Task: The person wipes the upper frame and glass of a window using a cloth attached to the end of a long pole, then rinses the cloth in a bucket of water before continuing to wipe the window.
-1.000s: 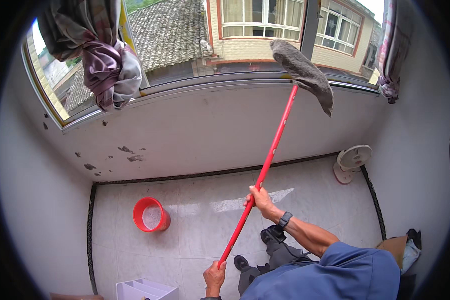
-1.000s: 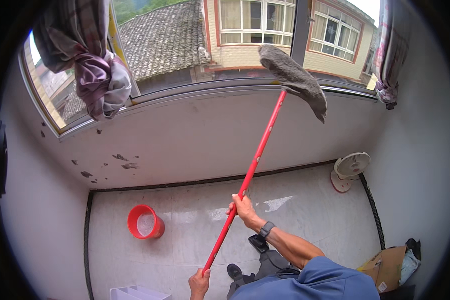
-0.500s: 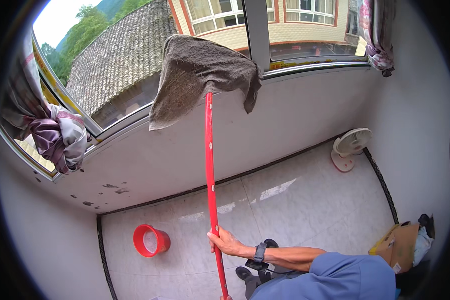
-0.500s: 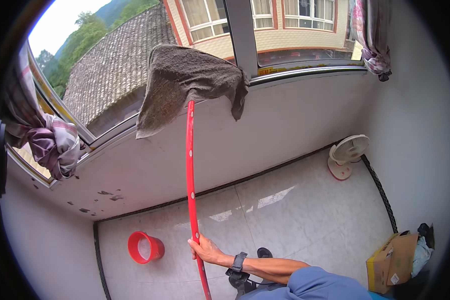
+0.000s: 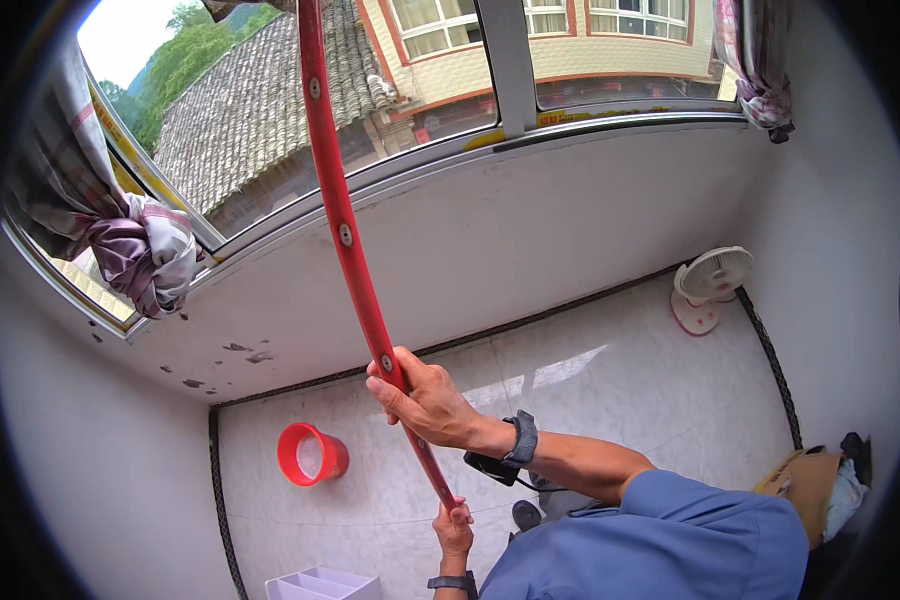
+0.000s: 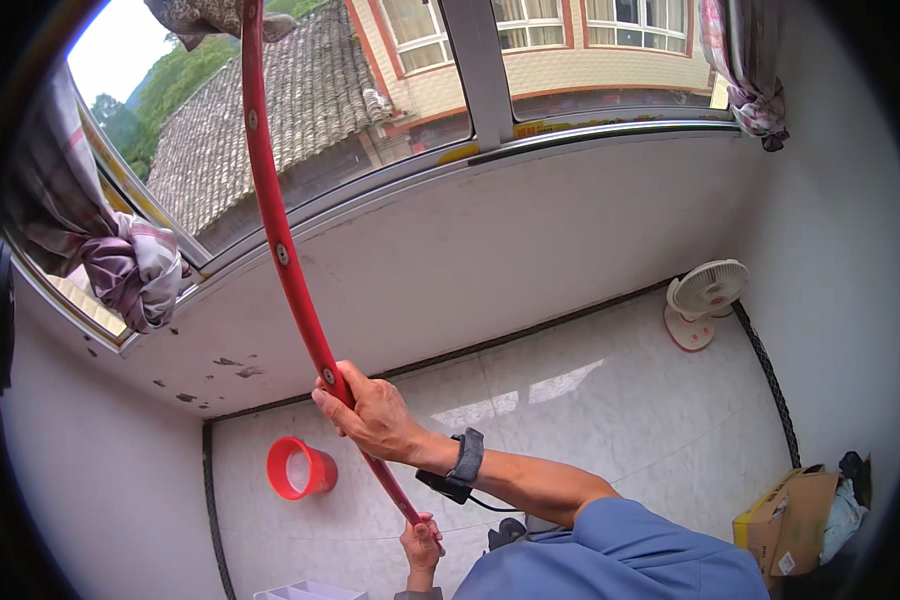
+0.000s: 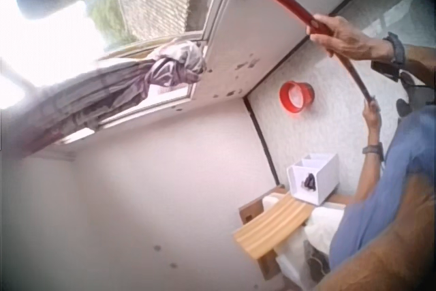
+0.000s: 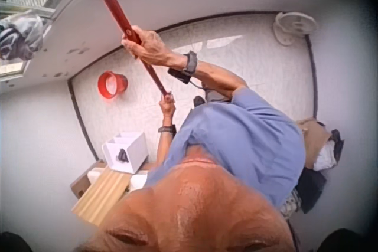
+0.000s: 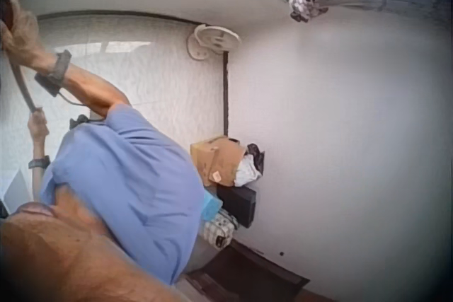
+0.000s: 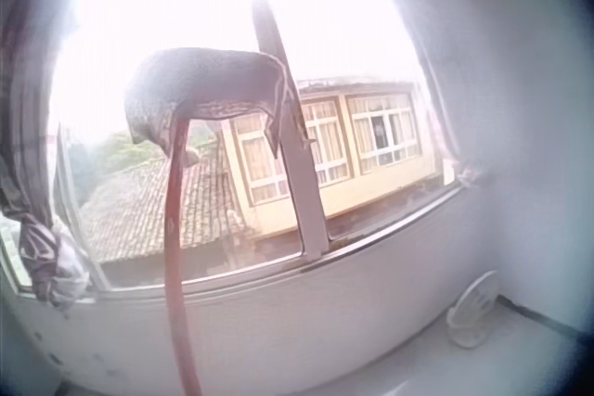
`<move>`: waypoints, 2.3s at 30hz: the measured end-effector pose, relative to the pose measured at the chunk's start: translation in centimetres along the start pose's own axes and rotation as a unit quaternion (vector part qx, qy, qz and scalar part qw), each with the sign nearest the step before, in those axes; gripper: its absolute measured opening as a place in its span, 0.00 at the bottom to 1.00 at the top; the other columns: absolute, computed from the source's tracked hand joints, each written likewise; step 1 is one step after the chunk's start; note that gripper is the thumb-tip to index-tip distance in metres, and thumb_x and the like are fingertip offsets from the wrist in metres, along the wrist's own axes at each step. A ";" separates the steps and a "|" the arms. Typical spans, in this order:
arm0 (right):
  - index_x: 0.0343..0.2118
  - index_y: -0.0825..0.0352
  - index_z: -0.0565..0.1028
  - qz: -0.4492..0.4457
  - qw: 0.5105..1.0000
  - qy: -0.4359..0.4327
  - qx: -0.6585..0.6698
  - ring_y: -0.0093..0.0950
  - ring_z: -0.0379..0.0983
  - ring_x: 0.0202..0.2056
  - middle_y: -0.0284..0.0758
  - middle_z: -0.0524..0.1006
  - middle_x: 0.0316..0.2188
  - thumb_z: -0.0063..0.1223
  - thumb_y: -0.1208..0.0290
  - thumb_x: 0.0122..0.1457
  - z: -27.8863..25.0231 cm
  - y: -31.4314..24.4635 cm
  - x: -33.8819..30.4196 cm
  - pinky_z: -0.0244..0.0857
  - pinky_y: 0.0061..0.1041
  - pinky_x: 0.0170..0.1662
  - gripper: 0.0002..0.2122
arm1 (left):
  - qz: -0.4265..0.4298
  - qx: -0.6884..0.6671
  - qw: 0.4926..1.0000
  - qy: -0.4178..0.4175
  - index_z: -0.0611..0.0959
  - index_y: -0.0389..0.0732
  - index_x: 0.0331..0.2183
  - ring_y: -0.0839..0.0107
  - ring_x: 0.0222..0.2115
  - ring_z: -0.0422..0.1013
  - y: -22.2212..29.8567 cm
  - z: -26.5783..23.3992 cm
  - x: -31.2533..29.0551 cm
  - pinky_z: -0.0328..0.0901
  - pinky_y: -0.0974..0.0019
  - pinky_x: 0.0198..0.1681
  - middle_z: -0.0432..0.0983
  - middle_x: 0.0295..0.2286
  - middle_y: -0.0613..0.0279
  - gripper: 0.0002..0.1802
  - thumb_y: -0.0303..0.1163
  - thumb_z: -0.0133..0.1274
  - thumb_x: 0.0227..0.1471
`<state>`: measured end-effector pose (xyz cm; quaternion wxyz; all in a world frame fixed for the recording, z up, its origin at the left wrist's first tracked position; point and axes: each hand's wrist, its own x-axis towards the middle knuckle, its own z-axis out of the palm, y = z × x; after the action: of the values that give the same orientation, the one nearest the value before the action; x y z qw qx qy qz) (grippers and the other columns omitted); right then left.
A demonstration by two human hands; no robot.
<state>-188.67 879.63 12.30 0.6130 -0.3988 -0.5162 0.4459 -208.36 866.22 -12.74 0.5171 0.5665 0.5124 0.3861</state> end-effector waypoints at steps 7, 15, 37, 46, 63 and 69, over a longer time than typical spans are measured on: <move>0.40 0.66 0.67 0.009 0.978 -0.071 0.196 0.21 0.73 0.26 0.30 0.73 0.24 0.44 0.55 0.63 0.3 -1.1 -2.5 0.67 0.20 0.32 0.17 | -0.001 0.076 0.997 -0.018 0.76 0.36 0.33 0.74 0.17 0.68 -3.1 -6.3 -5.6 0.62 0.69 0.20 0.67 0.14 0.65 0.37 0.66 0.41 0.52; 0.29 0.57 0.66 0.153 0.891 0.248 0.349 0.14 0.53 0.16 0.20 0.58 0.16 0.45 0.44 0.59 -8.4 7.4 -7.3 0.54 0.17 0.23 0.18 | -0.062 0.355 0.930 -0.068 0.78 0.44 0.26 0.50 0.22 0.72 -5.1 -12.2 -18.3 0.66 0.54 0.25 0.73 0.17 0.54 0.27 0.60 0.48 0.51; 0.39 0.65 0.73 -0.070 0.881 0.357 0.303 0.33 0.71 0.32 0.35 0.73 0.27 0.35 0.36 0.57 -30.8 -5.6 -30.7 0.64 0.34 0.43 0.30 | -0.078 0.497 0.773 -0.387 0.83 0.44 0.30 0.57 0.25 0.74 -14.9 -7.4 -5.3 0.67 0.55 0.30 0.77 0.23 0.51 0.17 0.48 0.54 0.47; 0.14 0.55 0.56 -0.093 0.661 0.680 0.303 0.15 0.48 0.13 0.22 0.54 0.12 0.44 0.34 0.52 -46.5 -6.5 -39.2 0.45 0.16 0.17 0.28 | -0.055 0.631 0.699 -0.332 0.85 0.46 0.31 0.54 0.31 0.76 -10.2 3.8 0.6 0.69 0.53 0.36 0.79 0.28 0.48 0.18 0.49 0.56 0.43; 0.11 0.54 0.53 -0.209 0.519 0.819 0.129 0.16 0.46 0.11 0.23 0.52 0.09 0.39 0.33 0.54 -58.1 -9.7 -42.9 0.43 0.16 0.16 0.30 | 0.216 0.434 0.802 -0.348 0.79 0.42 0.41 0.52 0.40 0.72 -1.8 41.1 14.1 0.65 0.54 0.45 0.77 0.37 0.51 0.25 0.41 0.60 0.39; 0.18 0.57 0.62 -0.251 0.504 0.825 0.048 0.17 0.48 0.14 0.24 0.52 0.11 0.42 0.41 0.59 -64.6 -12.4 -40.3 0.48 0.20 0.23 0.24 | -0.103 0.488 0.739 -0.453 0.80 0.44 0.43 0.56 0.44 0.71 -4.9 44.6 20.7 0.65 0.59 0.48 0.77 0.40 0.51 0.25 0.47 0.54 0.44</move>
<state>-125.99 835.63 3.25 0.8655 -0.4103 0.1673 -0.2337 -162.46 877.70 -26.88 0.3777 0.7932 0.3911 -0.2742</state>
